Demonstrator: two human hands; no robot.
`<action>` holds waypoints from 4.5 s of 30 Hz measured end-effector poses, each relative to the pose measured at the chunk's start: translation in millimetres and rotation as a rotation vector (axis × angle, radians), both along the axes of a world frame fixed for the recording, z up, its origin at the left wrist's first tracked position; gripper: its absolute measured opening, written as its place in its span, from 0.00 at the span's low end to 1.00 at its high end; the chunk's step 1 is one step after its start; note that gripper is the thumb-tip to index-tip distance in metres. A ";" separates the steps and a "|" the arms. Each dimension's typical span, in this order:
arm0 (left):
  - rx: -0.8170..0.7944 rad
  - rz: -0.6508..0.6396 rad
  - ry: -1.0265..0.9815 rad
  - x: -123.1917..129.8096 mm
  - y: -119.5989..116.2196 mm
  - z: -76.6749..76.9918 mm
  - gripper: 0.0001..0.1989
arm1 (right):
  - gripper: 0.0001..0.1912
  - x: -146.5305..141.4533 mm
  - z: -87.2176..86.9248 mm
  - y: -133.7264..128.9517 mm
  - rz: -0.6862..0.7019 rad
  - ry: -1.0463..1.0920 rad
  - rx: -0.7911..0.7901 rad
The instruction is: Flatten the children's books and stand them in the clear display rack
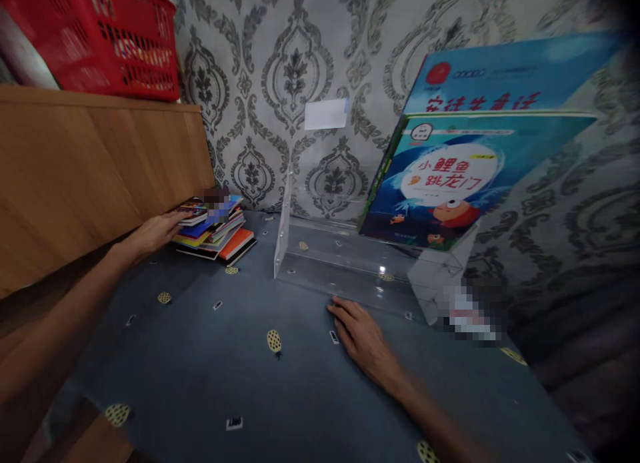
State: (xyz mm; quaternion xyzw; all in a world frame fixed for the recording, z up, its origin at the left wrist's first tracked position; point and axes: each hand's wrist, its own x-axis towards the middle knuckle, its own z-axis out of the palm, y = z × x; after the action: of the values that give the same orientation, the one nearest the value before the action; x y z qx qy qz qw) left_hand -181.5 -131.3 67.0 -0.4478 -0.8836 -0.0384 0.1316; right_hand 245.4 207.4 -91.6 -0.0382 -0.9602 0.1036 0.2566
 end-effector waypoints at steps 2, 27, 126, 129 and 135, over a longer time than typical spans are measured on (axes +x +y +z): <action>-0.032 0.004 0.026 2.8 -2.4 -7.4 0.33 | 0.19 0.3 0.7 -0.6 -0.001 0.001 -0.004; -0.130 0.179 0.095 -9.4 59.5 5.4 0.25 | 0.18 -0.7 -3.3 -0.2 -0.018 0.012 0.019; -0.148 -0.440 -0.024 150.4 -5.3 -96.4 0.28 | 0.20 0.5 7.9 -7.9 -0.015 -0.070 -0.044; -0.145 -0.515 -0.090 184.4 -1.9 -87.4 0.26 | 0.19 0.7 7.4 -7.6 -0.012 -0.072 -0.043; -0.076 -0.481 -0.195 185.7 20.4 -81.3 0.26 | 0.19 -0.1 6.3 -7.9 -0.014 -0.077 -0.031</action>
State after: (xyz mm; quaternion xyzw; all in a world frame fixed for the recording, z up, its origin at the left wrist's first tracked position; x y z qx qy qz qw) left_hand 4.2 -110.9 -14.3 -0.6437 -0.7611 -0.0784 0.0158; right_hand 245.3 199.5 -85.3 -0.0527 -0.9673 0.1150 0.2197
